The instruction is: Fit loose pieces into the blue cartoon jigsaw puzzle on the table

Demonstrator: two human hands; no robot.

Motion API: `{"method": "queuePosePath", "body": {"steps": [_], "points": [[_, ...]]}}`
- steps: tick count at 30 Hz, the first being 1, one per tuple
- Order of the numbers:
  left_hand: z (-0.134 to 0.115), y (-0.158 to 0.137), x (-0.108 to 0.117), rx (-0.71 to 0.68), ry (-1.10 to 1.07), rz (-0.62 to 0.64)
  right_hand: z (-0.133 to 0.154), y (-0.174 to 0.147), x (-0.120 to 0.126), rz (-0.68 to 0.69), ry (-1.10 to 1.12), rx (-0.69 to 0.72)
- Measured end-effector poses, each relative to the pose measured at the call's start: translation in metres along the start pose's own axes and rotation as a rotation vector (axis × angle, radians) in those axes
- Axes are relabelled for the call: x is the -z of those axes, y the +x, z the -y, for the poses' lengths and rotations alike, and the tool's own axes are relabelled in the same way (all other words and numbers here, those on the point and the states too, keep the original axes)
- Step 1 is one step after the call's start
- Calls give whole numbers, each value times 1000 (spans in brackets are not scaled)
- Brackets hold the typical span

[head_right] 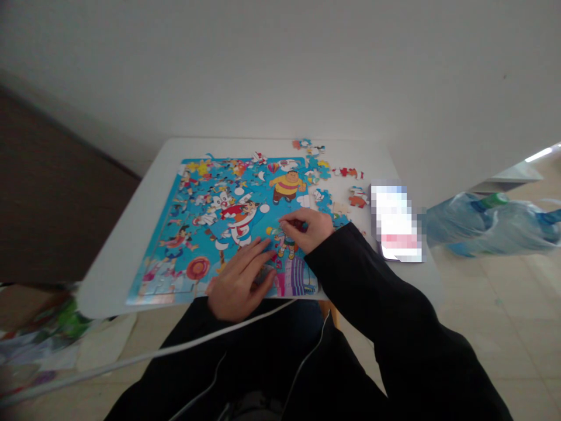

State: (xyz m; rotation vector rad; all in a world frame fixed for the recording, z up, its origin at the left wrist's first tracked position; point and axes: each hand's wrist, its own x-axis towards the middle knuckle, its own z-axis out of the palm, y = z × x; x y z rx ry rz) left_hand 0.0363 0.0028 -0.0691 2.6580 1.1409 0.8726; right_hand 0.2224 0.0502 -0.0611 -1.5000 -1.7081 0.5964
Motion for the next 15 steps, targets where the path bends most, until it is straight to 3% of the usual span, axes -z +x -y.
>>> {"method": "queuePosePath", "body": {"steps": [6, 15], "points": [[0, 2, 0, -21, 47, 125, -1, 3, 5, -181, 190, -165], [-1, 0, 0, 10, 113, 120, 6, 8, 12, -383, 383, -264]]}}
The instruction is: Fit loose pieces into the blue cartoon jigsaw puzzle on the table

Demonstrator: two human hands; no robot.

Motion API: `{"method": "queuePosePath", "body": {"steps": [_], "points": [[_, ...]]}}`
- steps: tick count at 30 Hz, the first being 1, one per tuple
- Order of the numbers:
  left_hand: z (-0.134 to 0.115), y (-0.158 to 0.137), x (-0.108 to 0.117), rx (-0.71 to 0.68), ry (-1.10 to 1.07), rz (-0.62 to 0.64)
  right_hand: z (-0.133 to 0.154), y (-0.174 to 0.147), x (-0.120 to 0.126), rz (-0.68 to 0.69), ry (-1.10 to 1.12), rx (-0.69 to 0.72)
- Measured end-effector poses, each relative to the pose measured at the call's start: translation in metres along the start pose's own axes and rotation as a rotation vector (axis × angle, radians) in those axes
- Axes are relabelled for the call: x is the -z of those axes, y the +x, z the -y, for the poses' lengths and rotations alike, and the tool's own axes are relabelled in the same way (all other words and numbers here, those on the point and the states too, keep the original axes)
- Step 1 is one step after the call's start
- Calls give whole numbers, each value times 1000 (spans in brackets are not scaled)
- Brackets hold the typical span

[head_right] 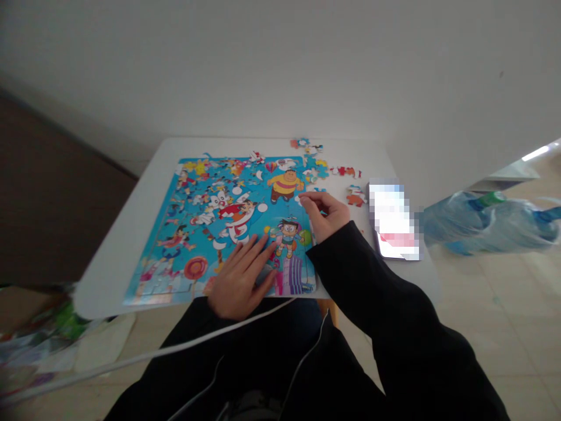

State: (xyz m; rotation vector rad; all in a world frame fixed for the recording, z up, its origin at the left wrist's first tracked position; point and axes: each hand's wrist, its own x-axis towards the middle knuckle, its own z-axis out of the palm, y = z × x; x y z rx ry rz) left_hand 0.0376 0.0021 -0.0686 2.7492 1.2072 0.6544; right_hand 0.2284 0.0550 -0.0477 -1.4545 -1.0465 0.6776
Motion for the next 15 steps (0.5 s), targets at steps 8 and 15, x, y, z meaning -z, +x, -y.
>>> {"method": "queuePosePath", "body": {"steps": [8, 15], "points": [[-1, -2, -1, 11, 9, -32, 0, 2, 1, -66, 41, -2], [-2, 1, 3, 39, -30, -70, 7, -3, 0, -67, 40, 6]]}}
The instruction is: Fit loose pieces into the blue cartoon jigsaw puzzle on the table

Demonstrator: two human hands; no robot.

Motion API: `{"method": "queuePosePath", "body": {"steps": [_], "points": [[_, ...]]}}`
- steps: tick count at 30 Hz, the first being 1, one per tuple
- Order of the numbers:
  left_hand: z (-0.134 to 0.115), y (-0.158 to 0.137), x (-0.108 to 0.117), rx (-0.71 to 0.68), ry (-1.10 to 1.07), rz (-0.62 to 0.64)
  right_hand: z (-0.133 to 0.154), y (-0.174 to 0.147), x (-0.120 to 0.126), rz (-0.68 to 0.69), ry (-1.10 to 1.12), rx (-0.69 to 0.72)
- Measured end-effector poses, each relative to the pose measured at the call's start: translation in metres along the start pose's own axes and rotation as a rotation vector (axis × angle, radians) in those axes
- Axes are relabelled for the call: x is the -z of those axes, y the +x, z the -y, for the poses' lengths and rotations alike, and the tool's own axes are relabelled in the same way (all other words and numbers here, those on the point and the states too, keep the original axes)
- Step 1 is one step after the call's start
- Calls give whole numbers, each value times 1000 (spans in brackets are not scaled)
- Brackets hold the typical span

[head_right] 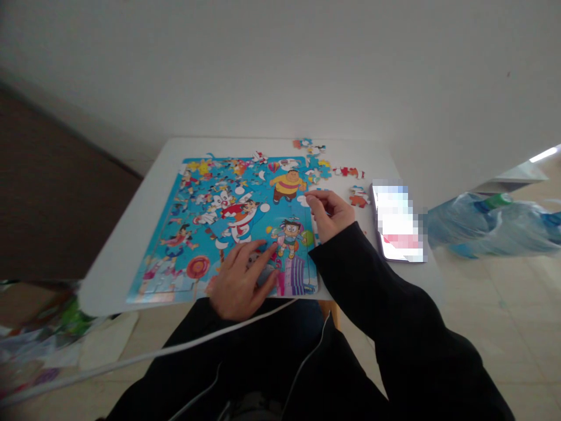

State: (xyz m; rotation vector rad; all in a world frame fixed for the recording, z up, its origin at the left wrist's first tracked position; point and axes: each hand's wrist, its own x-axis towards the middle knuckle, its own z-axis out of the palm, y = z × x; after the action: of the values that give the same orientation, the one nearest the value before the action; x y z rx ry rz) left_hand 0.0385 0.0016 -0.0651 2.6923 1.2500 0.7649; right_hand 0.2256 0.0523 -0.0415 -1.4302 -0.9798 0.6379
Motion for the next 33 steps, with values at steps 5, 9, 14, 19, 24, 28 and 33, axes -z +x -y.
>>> {"method": "queuePosePath", "body": {"steps": [5, 9, 14, 19, 24, 28, 33], "points": [[-1, 0, 0, 7, 7, 2, 1, -1, 0, 8, -11, 22], [-2, -1, -1, 6, 11, -4, -4, 1, -1, -18, 2, 58], [-2, -1, -1, 2, 25, -36, -5, 1, 0, -26, 66, 86], [-3, -4, -4, 2, 55, -130, 2, -4, 4, -19, 6, 125], [-3, -4, -6, -5, 53, -179, 5, -7, 5, 24, -64, 161], [-4, -4, -3, -9, -51, -240, 4, -7, 5, 44, -123, 200], [-15, -12, 16, -101, -295, -361, -1, -7, 5, 40, -165, 242]]}}
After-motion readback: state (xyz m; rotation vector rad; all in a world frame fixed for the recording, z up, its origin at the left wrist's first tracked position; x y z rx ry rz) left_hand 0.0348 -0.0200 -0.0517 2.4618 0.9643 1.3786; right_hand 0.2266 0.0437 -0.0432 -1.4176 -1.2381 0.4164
